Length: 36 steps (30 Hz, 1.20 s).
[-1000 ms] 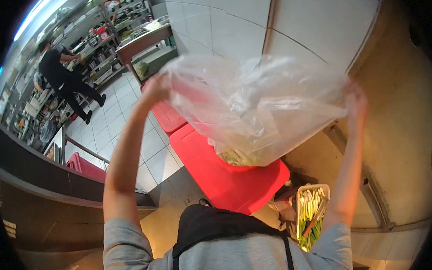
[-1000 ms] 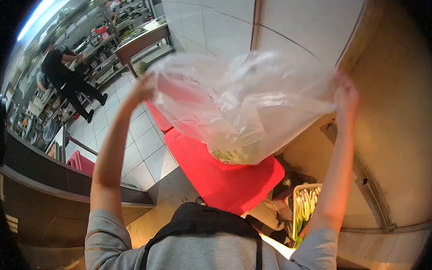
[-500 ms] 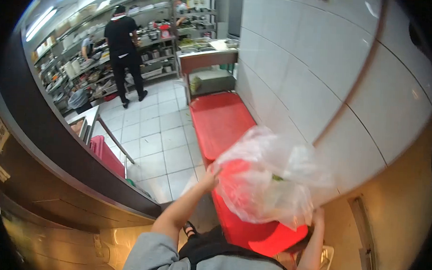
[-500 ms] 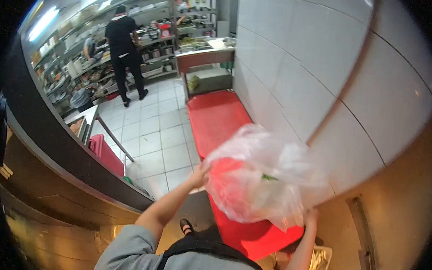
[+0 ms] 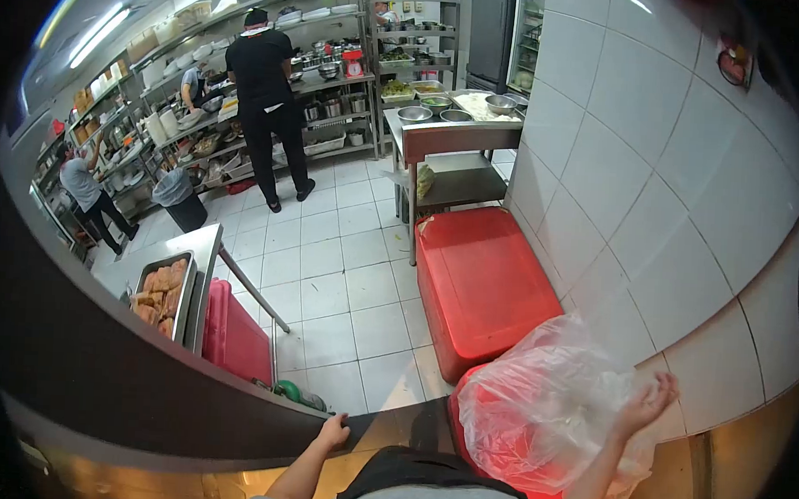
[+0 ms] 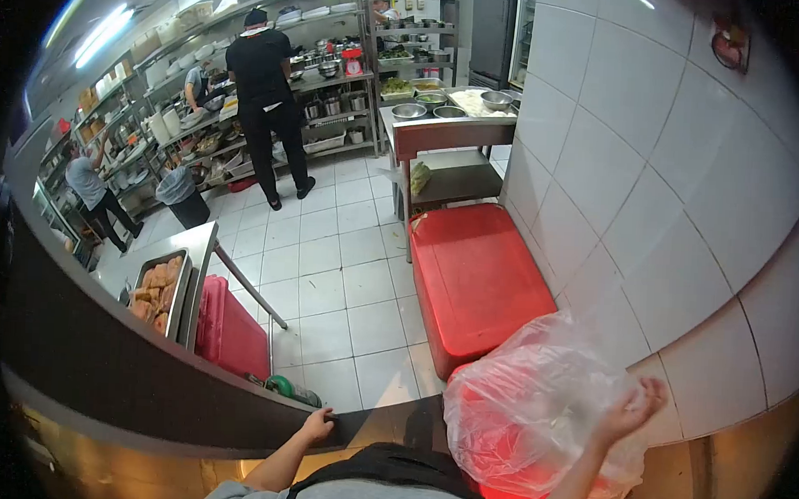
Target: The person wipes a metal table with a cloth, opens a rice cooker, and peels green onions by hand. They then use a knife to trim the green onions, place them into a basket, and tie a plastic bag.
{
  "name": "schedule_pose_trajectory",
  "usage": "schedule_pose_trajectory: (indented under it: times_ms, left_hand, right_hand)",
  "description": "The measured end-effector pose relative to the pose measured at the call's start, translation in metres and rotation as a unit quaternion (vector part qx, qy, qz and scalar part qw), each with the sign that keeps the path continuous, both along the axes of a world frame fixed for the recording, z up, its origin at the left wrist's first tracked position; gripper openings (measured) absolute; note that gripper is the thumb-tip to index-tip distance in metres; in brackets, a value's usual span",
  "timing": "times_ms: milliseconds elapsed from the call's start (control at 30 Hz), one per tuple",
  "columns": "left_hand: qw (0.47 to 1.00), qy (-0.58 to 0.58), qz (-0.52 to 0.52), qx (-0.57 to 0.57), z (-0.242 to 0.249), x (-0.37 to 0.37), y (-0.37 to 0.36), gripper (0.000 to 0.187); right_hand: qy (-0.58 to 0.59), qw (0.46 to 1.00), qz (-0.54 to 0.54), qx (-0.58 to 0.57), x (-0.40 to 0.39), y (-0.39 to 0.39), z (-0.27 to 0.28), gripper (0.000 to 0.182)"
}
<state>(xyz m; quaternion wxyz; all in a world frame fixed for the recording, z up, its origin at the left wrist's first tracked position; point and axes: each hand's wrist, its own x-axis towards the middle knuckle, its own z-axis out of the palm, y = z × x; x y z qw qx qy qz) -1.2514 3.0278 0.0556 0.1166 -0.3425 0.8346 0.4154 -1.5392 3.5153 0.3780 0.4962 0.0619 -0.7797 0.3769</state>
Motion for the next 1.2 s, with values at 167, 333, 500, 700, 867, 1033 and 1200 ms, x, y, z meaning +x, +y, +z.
schedule_pose_trajectory:
  times_ms: [167, 333, 500, 700, 867, 1033, 1200]
  left_hand:
    - [0.992, 0.024, -0.01, 0.122, -0.03, -0.083, -0.013, 0.052]
    - [0.98, 0.012, 0.021, 0.198, -0.002, -0.109, -0.052, 0.048]
    - [0.98, -0.013, 0.19, 0.052, -0.036, -0.064, -0.121, 0.039]
    - [0.961, -0.175, 0.206, 0.059, -0.019, -0.039, -0.107, 0.031]
    - [0.957, -0.232, 0.144, 0.094, -0.036, -0.058, -0.139, 0.035]
    - [0.968, -0.193, 0.13, 0.096, -0.04, -0.15, -0.264, 0.038]
    - [0.986, -0.159, 0.048, -0.03, -0.098, -0.267, -0.442, 0.041]
  right_hand:
    - [-0.157, 0.952, 0.131, 0.229, -0.047, -0.111, -0.091, 0.022]
    - [-0.617, 0.535, 0.32, 0.479, -0.106, -0.136, -0.233, 0.043]
    - [-0.559, 0.583, 0.391, 0.441, -0.195, -0.241, -0.188, 0.046]
    - [-0.448, 0.641, 0.421, 0.46, -0.283, -0.398, -0.126, 0.043]
    - [-0.413, 0.606, 0.527, 0.43, -0.307, -0.509, -0.139, 0.039]
    - [-0.495, 0.508, 0.509, 0.487, -0.346, -0.557, -0.149, 0.039]
    - [-0.45, 0.7, 0.392, 0.393, -0.402, -0.582, -0.098, 0.039]
